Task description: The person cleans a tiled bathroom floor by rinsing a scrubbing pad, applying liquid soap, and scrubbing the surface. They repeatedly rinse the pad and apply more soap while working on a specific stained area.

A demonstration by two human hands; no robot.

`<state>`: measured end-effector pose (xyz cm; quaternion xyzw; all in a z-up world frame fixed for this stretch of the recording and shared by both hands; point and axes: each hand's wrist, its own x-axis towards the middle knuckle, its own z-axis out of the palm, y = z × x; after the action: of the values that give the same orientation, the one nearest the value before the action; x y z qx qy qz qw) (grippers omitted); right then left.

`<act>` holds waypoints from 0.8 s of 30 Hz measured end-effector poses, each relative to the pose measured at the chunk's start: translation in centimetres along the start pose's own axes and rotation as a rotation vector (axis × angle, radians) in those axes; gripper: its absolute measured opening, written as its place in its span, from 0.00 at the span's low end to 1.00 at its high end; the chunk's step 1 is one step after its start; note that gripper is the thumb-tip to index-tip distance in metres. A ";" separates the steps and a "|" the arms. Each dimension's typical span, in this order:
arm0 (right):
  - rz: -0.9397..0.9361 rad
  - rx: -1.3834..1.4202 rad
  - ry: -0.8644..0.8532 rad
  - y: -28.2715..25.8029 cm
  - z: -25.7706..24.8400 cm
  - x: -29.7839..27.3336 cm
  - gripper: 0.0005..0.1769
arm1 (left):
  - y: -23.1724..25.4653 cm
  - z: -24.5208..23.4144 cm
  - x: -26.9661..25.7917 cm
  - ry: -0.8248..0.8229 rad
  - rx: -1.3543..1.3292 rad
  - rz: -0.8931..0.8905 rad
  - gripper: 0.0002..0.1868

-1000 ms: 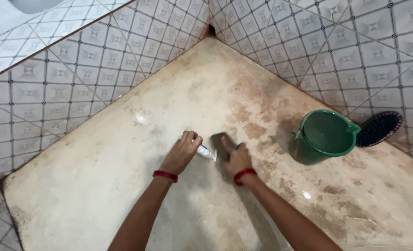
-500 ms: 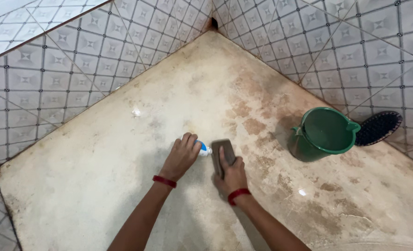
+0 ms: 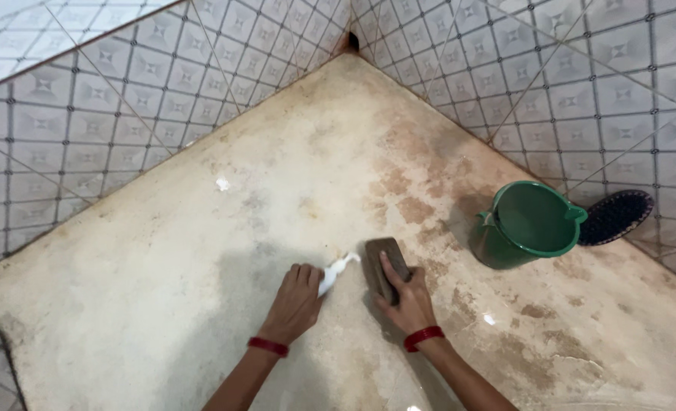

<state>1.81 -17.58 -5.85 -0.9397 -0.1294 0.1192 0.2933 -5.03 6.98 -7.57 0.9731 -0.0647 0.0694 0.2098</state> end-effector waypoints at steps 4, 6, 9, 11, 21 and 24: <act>-0.159 -0.009 0.130 -1.0 0.6 -0.8 0.53 | 1.1 0.1 2.3 0.140 -0.147 -0.137 0.23; -0.107 -0.034 0.157 -0.7 1.0 -0.6 0.54 | 1.5 -0.5 3.0 0.067 -0.266 -0.352 0.22; 0.090 0.038 0.160 0.8 1.3 0.0 0.51 | 2.2 -2.0 4.3 -0.006 -0.440 -0.552 0.22; 0.071 0.052 0.152 1.6 1.3 0.3 0.49 | 3.1 -3.3 4.9 -0.078 -0.652 -0.701 0.22; -0.252 -0.506 0.073 2.0 -1.0 1.9 0.45 | 3.2 -1.4 6.6 0.013 -0.102 -0.200 0.13; -0.139 -0.397 -0.080 3.3 -2.5 0.6 0.42 | 2.0 -1.0 6.7 -0.025 -0.078 -0.160 0.13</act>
<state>3.67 -21.34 -5.89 -0.9623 -0.2265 0.1081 0.1044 1.13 4.91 -4.82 0.9670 0.0078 0.0375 0.2517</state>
